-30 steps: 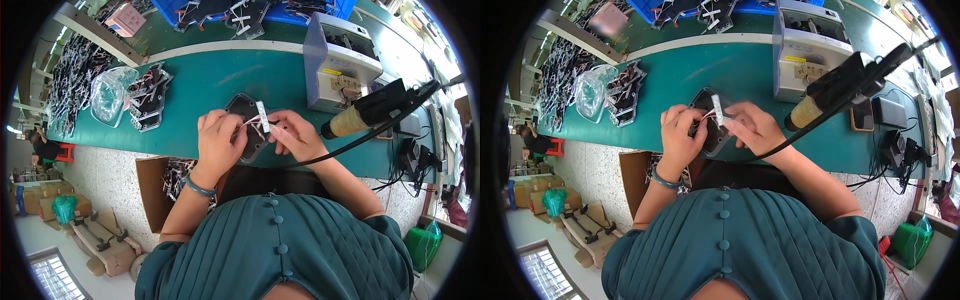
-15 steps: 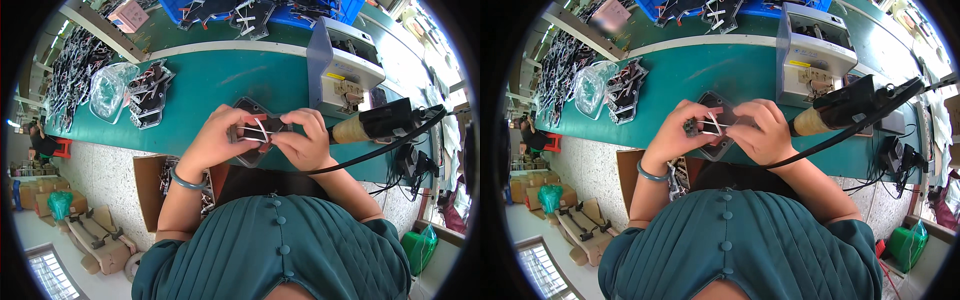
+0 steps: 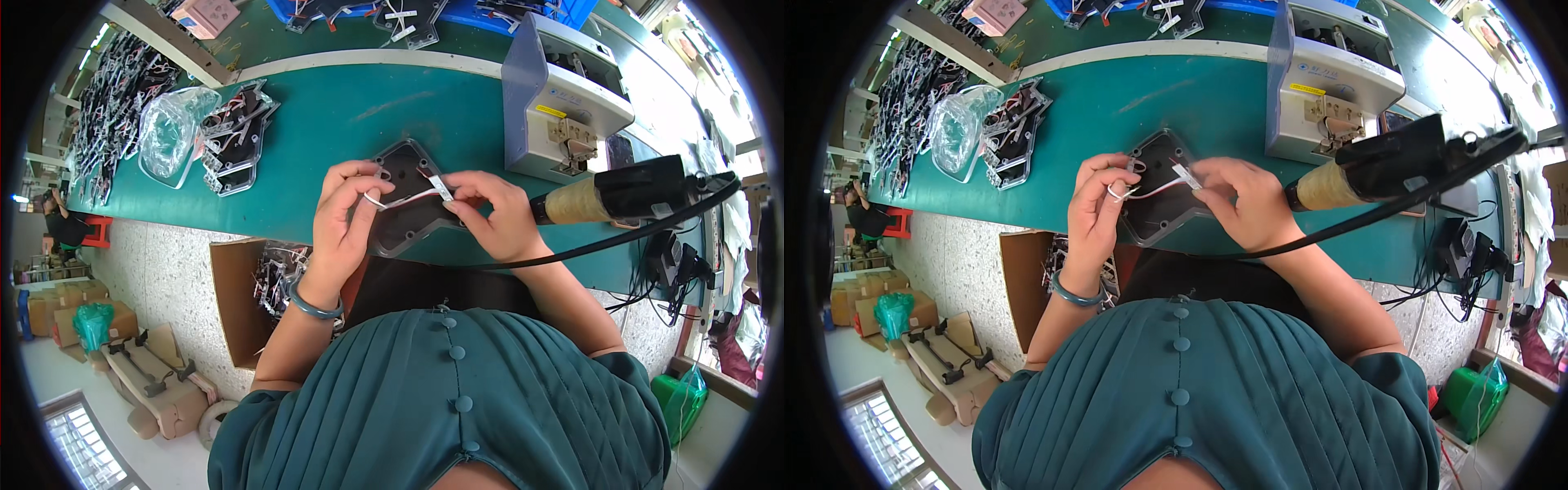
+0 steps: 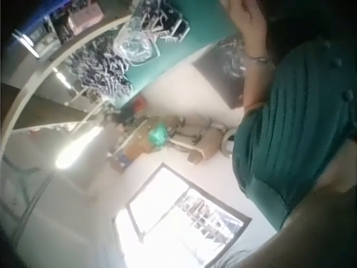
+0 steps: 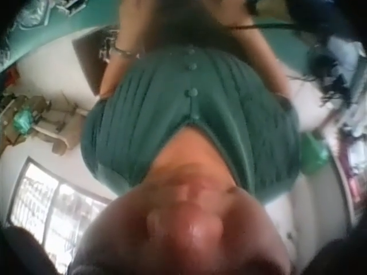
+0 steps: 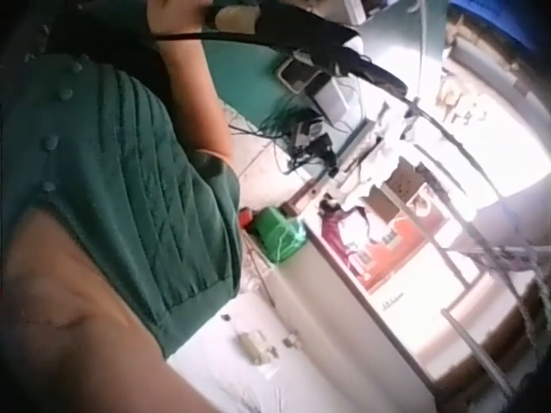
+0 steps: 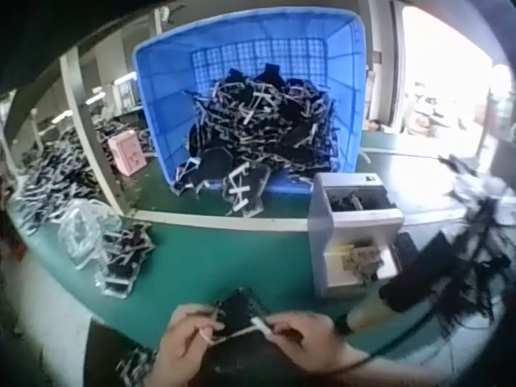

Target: Assembling electronic and plastic toy components using a heat tool at a factory workbench.

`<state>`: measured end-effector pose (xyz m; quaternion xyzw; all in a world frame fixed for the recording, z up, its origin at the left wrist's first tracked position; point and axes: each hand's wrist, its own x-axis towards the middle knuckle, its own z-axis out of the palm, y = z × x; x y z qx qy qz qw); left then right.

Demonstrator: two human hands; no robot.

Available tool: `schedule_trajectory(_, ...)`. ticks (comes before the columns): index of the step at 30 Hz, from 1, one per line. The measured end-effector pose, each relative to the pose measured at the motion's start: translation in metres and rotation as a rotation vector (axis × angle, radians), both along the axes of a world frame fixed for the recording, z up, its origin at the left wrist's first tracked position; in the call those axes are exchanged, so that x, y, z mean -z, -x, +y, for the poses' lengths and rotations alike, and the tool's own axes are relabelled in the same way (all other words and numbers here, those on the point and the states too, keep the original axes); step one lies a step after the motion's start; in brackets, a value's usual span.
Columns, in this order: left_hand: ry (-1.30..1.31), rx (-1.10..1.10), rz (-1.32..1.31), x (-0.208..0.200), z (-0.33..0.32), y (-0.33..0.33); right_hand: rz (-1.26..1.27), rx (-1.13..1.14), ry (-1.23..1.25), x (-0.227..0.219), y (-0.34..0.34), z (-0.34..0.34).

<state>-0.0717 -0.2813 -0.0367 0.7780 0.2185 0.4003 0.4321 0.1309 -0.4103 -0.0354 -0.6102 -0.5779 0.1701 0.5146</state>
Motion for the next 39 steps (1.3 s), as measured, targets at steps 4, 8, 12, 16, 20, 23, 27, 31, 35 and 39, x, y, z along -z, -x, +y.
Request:
schedule_trajectory(4, -0.096, 0.079, 0.037, -0.002, 0.0, 0.005, 0.131, -0.058, 0.16, -0.007, -0.004, 0.004)
schedule_trajectory(8, -0.37, 0.055, 0.149, 0.007, 0.007, 0.007, 0.197, -0.081, 0.229, -0.008, -0.006, 0.008)
schedule_trajectory(12, -0.305, 0.074, 0.128, 0.005, 0.008, 0.004, 0.303, -0.086, 0.261, -0.008, -0.008, 0.009)
schedule_trajectory(16, -0.287, 0.0, 0.192, -0.003, 0.001, -0.002, 0.305, -0.108, 0.309, -0.007, -0.011, 0.009)
schedule_trajectory(20, -0.409, 0.061, 0.283, -0.005, 0.002, 0.001, 0.235, -0.145, 0.29, -0.009, -0.015, 0.006)
schedule_trajectory(23, -0.271, 0.08, 0.23, -0.003, 0.003, 0.001, 0.082, -0.162, 0.235, -0.01, -0.016, 0.006)
schedule_trajectory(27, -0.069, 0.088, 0.084, -0.005, -0.002, 0.001, -0.066, -0.176, 0.199, -0.015, -0.015, 0.005)
schedule_trajectory(31, -0.007, 0.05, 0.007, 0.001, 0.0, 0.003, -0.082, -0.146, 0.156, -0.014, -0.015, 0.007)
schedule_trajectory(35, -0.14, 0.061, 0.064, -0.001, 0.0, 0.003, -0.161, -0.147, 0.131, -0.015, -0.016, 0.008)
schedule_trajectory(39, -0.185, 0.038, 0.078, 0.002, 0.0, 0.002, -0.27, -0.19, 0.124, -0.02, -0.018, 0.008)
